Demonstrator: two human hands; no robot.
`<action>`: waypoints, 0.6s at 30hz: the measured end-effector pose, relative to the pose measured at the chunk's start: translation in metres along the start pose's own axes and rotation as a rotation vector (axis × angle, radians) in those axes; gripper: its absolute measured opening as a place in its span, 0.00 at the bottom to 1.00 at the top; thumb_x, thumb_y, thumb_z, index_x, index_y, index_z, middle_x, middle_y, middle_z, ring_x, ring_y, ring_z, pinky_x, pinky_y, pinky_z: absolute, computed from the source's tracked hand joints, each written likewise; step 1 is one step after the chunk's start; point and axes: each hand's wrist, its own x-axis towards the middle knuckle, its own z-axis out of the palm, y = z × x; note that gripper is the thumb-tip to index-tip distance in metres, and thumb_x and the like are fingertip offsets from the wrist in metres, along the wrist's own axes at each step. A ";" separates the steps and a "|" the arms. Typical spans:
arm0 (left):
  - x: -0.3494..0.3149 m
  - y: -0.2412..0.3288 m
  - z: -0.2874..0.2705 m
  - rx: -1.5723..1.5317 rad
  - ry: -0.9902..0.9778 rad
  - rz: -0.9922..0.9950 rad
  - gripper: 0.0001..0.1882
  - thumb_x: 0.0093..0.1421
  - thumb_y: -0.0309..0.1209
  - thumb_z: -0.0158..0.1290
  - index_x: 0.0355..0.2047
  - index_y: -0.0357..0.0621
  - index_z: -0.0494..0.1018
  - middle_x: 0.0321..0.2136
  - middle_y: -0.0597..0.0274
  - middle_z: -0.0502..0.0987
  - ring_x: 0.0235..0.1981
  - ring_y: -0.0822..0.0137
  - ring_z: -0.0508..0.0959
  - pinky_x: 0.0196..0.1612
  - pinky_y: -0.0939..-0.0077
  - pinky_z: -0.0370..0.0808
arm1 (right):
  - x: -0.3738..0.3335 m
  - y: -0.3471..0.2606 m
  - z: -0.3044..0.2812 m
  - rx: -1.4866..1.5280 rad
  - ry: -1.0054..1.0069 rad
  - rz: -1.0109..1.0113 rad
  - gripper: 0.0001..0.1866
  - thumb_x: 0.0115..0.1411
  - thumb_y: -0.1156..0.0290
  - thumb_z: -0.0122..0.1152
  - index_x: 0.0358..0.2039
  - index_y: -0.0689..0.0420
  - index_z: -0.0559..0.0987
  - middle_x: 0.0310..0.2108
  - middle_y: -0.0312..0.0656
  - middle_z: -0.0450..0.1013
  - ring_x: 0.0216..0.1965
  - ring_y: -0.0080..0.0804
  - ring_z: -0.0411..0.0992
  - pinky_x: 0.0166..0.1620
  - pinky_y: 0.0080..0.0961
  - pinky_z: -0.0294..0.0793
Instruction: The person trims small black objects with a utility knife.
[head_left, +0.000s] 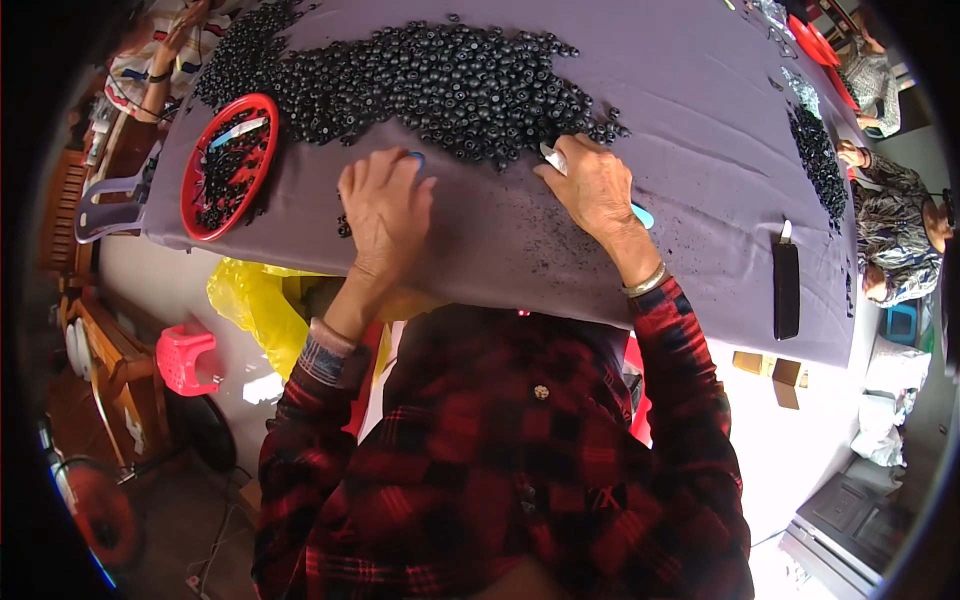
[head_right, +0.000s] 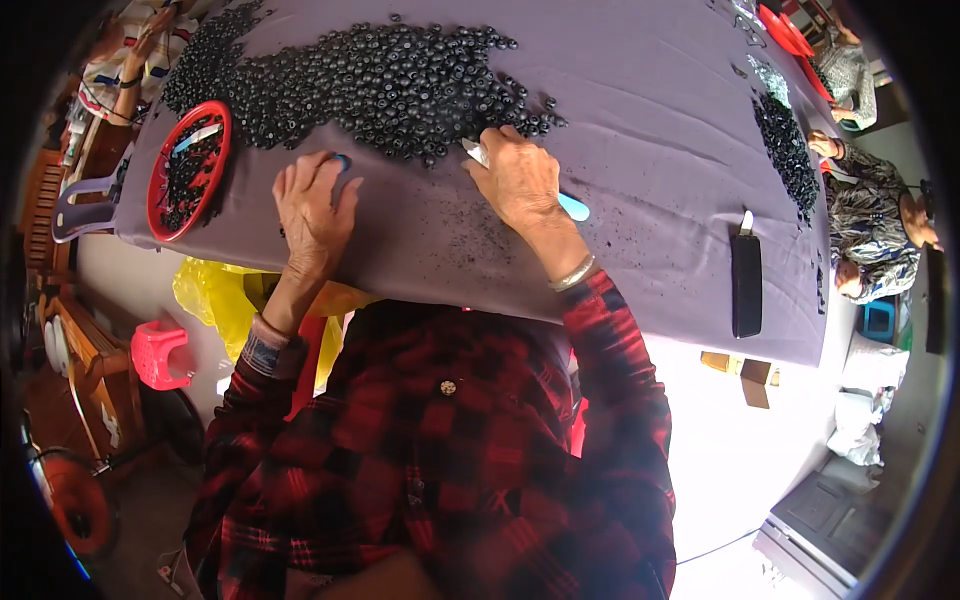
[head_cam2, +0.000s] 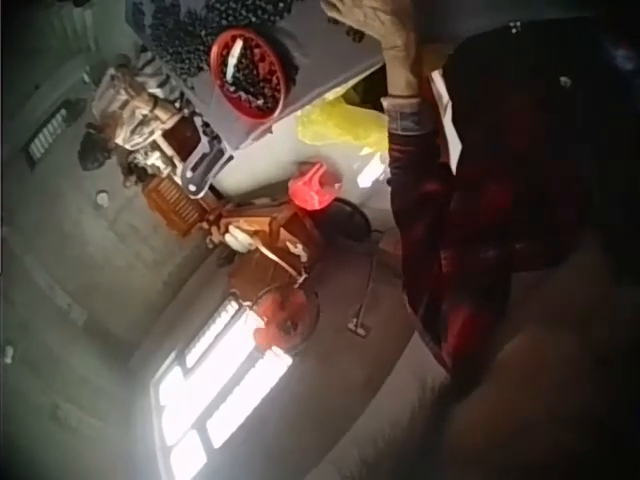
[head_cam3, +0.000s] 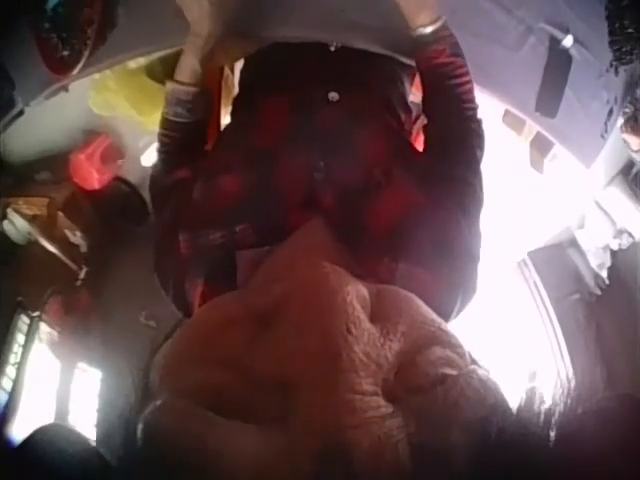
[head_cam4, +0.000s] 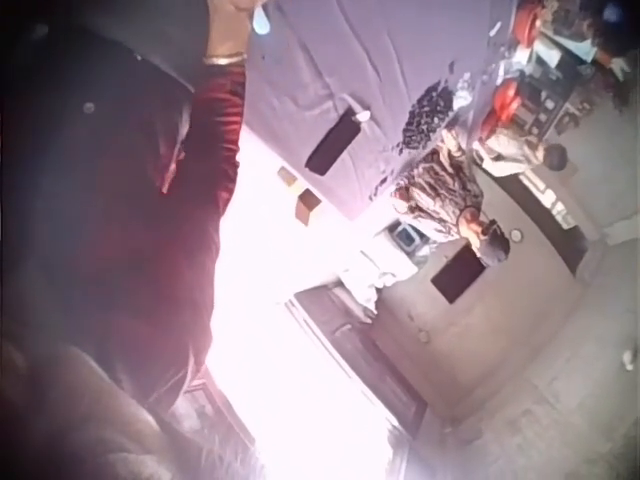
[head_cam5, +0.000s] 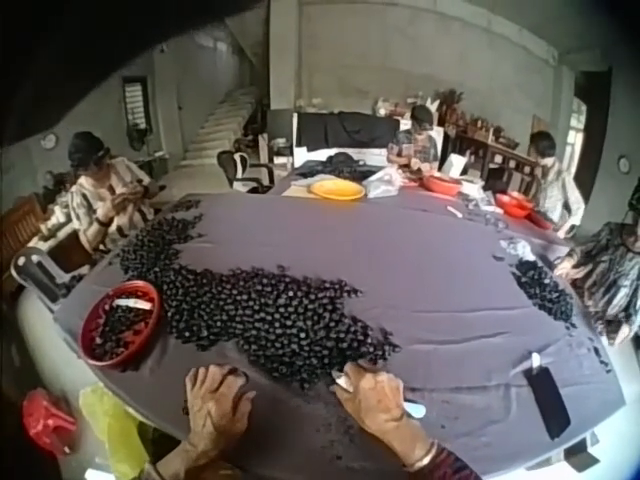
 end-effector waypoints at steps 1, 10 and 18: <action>0.001 0.009 -0.001 -0.142 -0.057 -0.043 0.12 0.49 0.30 0.60 0.35 0.45 0.74 0.38 0.61 0.73 0.38 0.56 0.72 0.51 0.60 0.65 | -0.001 0.001 -0.001 -0.001 0.003 -0.003 0.13 0.49 0.65 0.68 0.30 0.59 0.77 0.28 0.44 0.73 0.31 0.48 0.74 0.33 0.40 0.73; 0.002 0.068 0.001 -1.548 -0.490 -0.789 0.10 0.60 0.30 0.57 0.40 0.42 0.72 0.31 0.70 0.76 0.34 0.77 0.75 0.35 0.83 0.71 | -0.037 -0.037 -0.046 0.496 0.001 -0.195 0.11 0.47 0.76 0.66 0.33 0.61 0.79 0.29 0.42 0.74 0.27 0.34 0.73 0.30 0.26 0.71; 0.003 0.083 -0.009 -1.868 -0.581 -0.701 0.09 0.61 0.29 0.55 0.42 0.46 0.72 0.33 0.71 0.76 0.33 0.79 0.72 0.37 0.81 0.70 | -0.055 -0.039 -0.056 0.674 0.072 -0.106 0.13 0.43 0.83 0.66 0.32 0.61 0.79 0.27 0.35 0.72 0.28 0.24 0.70 0.32 0.20 0.70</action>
